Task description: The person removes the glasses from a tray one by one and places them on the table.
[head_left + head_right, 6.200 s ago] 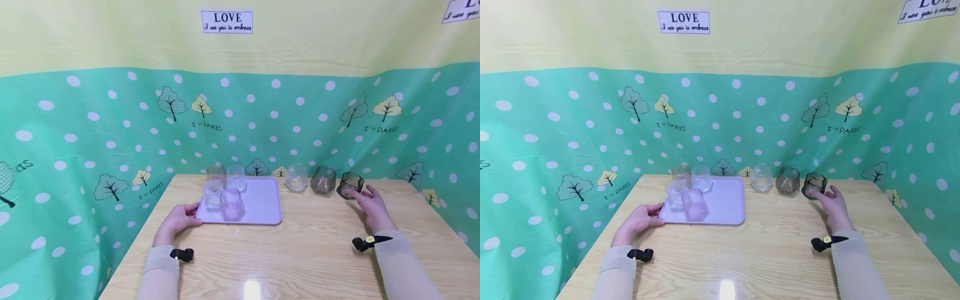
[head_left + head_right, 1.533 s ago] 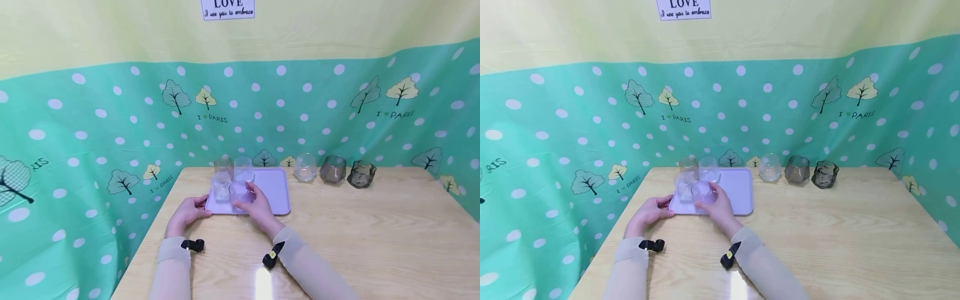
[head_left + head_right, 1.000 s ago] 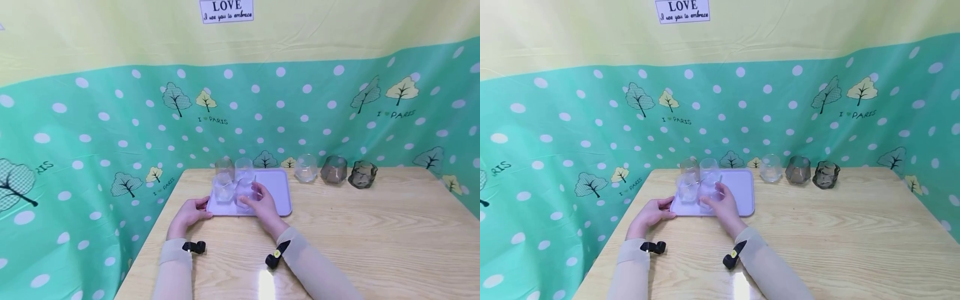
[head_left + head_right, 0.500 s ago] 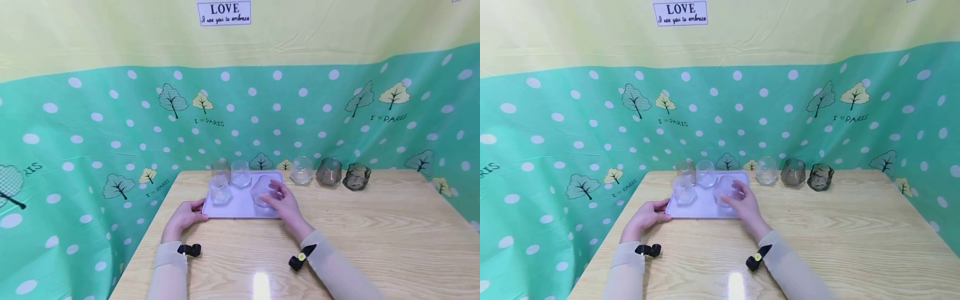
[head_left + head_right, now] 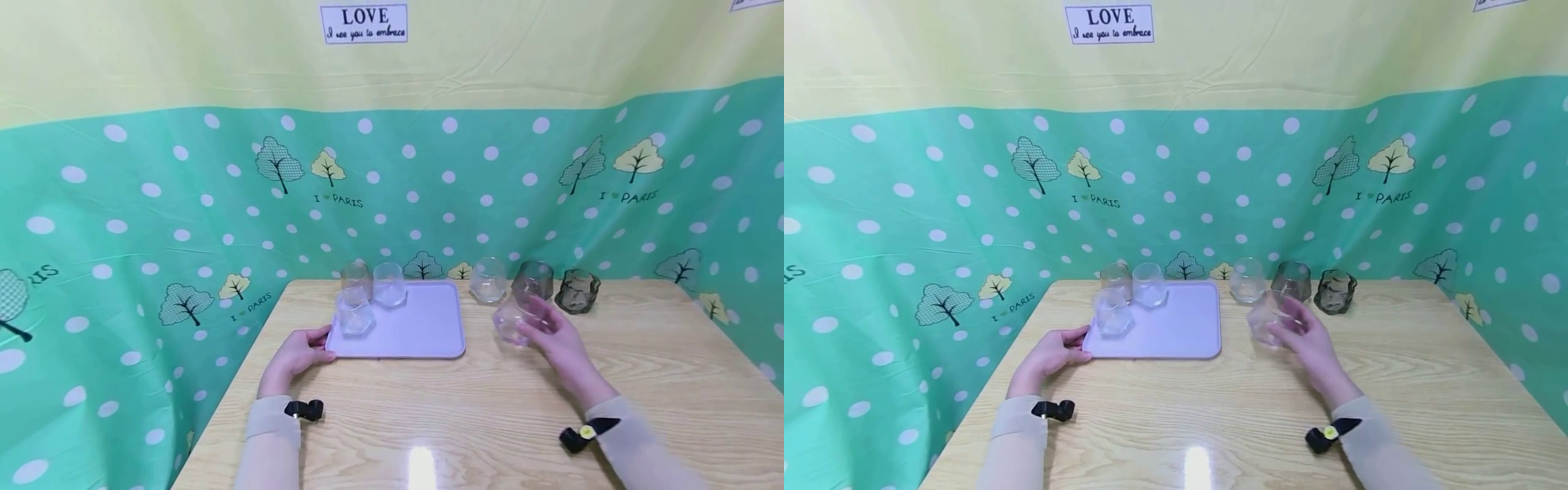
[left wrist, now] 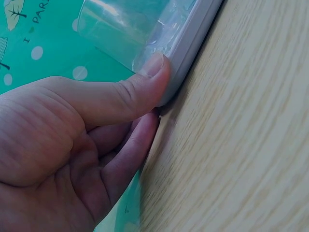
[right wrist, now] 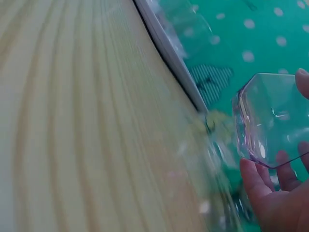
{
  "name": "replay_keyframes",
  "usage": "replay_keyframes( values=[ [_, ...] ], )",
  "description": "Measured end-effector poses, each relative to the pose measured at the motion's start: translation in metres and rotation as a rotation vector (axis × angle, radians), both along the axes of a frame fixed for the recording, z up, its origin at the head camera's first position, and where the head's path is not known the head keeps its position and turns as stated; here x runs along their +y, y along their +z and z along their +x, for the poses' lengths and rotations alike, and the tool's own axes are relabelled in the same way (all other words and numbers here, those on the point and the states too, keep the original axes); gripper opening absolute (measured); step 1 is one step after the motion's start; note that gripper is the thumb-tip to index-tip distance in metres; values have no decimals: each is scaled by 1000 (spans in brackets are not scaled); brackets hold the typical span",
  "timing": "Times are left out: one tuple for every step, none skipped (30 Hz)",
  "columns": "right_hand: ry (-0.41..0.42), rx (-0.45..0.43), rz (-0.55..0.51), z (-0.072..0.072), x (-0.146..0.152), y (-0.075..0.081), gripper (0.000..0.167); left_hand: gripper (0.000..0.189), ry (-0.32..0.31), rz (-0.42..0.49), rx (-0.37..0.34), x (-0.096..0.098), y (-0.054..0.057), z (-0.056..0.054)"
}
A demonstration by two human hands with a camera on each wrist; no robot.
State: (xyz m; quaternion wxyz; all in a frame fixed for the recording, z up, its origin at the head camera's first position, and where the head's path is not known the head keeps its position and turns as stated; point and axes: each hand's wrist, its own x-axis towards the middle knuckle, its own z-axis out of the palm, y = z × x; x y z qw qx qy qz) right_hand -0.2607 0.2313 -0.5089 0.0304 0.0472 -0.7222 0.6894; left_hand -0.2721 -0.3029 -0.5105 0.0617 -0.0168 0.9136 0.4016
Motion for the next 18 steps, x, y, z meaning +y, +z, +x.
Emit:
replay_keyframes(
  values=[
    [-7,2,-4,2,11,0,81,78,-2,-1,3,0,0,0],
    [-15,5,-12,5,21,0,81,78,-5,-3,7,0,0,0],
    [-23,5,-29,7,31,-1,80,78,-8,-5,11,0,0,0],
    [-28,6,-48,10,41,-1,80,78,-6,-2,12,-1,0,0],
    [-34,4,-72,12,51,-2,81,78,-5,-2,13,-1,-1,1],
    [-47,3,-83,15,61,-2,81,79,-3,1,14,-1,-1,1],
    [-57,6,-94,17,70,-3,81,79,-4,3,13,-1,-1,1],
    [-66,4,-118,19,79,-4,81,79,-6,6,12,-1,-1,1],
    [-81,6,-125,22,88,-4,81,79,-7,10,10,0,-1,2],
    [-93,8,-140,24,96,-5,82,79,-6,13,9,0,-1,2],
    [-108,8,-150,25,104,-7,82,78,-5,16,6,0,0,2],
    [-122,8,-160,27,112,-7,83,78,-4,20,4,0,0,2],
    [-135,9,-172,27,118,-9,83,78,-5,19,4,1,0,2],
    [-151,5,-184,28,125,-10,83,78,-5,18,5,1,0,2],
    [-168,1,-187,28,130,-10,84,78,-2,16,5,1,1,2],
    [-185,-5,-195,28,136,-11,84,78,-1,14,7,1,1,2],
    [-203,-13,-188,27,141,-11,85,78,-1,12,8,1,1,2],
    [-226,-21,-183,26,145,-12,86,78,-2,11,8,1,1,2]
  ],
)
